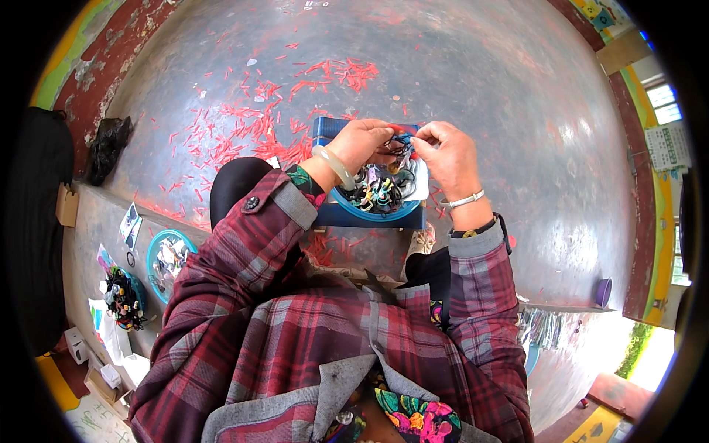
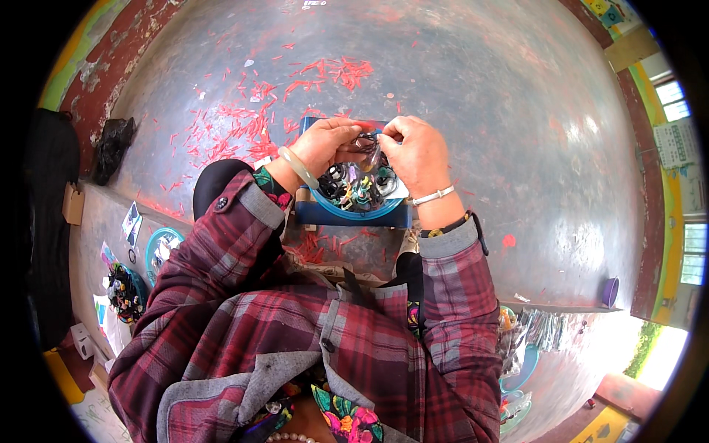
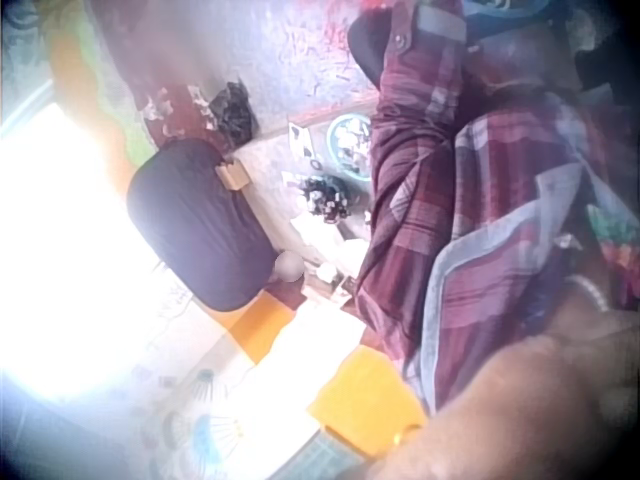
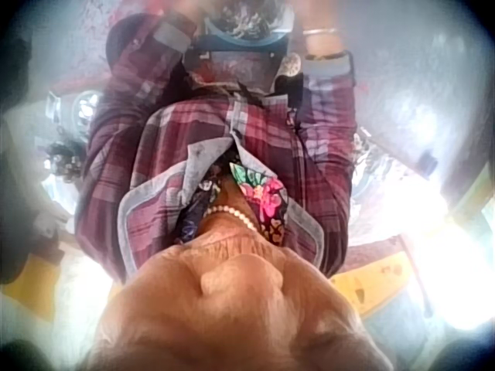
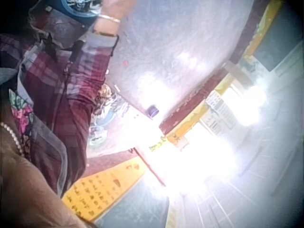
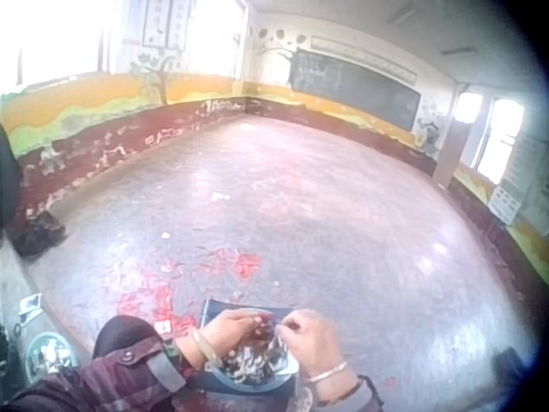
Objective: The person sits on the floor and assembles hair accessories by hand. They pick up small colorful rubber bands and hair clips from a blue bowl, stretch the bands, and attach them to the clips. The person handles the items one at a time, repeatedly picking, stretching, and fastening components.
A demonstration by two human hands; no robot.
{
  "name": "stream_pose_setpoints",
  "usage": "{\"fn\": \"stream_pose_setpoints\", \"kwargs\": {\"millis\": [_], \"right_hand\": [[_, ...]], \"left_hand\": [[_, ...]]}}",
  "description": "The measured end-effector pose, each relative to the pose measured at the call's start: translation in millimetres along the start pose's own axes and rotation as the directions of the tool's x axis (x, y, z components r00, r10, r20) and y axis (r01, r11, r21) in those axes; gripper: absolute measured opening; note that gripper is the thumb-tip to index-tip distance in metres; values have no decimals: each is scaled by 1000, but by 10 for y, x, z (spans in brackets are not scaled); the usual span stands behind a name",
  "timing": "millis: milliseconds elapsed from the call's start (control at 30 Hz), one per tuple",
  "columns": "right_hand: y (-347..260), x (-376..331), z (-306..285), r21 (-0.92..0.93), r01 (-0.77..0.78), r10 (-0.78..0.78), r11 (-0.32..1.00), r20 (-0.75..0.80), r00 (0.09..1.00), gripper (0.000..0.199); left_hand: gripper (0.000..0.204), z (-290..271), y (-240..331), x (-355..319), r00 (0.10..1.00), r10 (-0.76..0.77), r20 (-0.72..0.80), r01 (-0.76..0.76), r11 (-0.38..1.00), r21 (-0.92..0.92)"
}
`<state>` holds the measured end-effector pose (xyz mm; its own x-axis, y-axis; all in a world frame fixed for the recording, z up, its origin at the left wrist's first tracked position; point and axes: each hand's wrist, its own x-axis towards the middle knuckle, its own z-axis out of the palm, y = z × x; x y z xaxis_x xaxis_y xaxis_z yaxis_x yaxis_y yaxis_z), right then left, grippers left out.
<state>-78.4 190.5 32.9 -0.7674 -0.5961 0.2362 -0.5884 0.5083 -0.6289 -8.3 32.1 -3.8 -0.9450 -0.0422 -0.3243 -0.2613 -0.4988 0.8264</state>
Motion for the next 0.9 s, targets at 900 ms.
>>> {"fn": "stream_pose_setpoints", "kwargs": {"millis": [900], "right_hand": [[95, 10, 54, -64, 283, -279, 957, 60, 958, 25]], "left_hand": [[26, -28, -18, -2, 999, -39, 6, 39, 999, 6]]}}
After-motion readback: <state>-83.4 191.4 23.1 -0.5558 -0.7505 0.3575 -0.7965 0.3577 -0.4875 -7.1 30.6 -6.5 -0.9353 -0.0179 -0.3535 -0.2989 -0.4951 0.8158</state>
